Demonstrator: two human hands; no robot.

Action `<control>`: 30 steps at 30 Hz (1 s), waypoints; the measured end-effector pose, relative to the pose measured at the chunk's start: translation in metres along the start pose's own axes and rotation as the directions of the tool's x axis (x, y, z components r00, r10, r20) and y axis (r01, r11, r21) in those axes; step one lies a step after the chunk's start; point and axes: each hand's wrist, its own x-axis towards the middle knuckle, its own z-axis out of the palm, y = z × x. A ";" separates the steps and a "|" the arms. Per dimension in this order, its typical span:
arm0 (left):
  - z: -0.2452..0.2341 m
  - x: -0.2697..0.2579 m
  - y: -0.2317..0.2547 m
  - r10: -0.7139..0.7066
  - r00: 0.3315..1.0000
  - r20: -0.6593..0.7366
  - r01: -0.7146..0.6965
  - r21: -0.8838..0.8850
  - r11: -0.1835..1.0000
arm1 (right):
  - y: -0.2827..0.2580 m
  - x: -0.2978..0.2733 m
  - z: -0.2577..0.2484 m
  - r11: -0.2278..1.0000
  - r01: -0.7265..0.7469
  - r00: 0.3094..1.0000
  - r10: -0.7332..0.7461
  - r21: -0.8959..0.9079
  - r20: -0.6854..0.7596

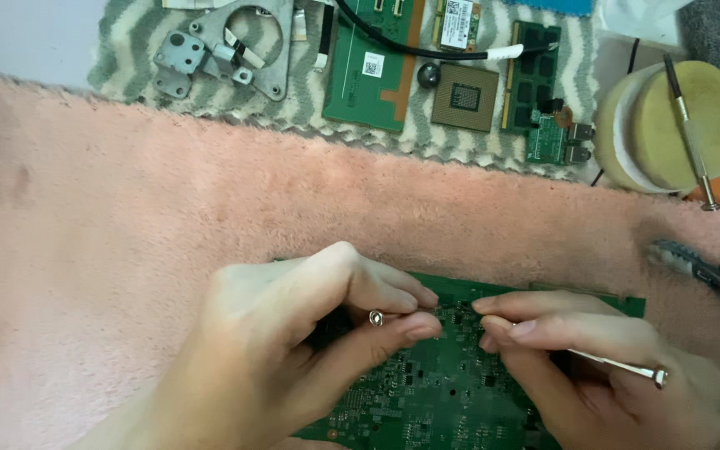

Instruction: The person uses a small metal tool to scrape and clean the surface of a green circuit board. They work methodically across different areas of the board, occasionally rotating it to access different sections.

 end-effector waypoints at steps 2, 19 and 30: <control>0.000 -0.001 -0.001 -0.001 1.000 0.005 0.001 0.005 1.000 | 0.001 0.000 0.000 1.000 0.007 1.000 -0.007 -0.005 0.003; -0.002 0.001 0.007 -0.156 0.987 0.041 0.156 0.017 0.988 | -0.010 0.004 0.011 0.969 -0.208 0.938 0.236 0.131 -0.255; 0.004 0.000 0.010 -0.168 0.986 -0.012 0.168 0.017 0.986 | -0.008 0.010 0.013 0.981 -0.094 0.950 0.140 0.172 -0.280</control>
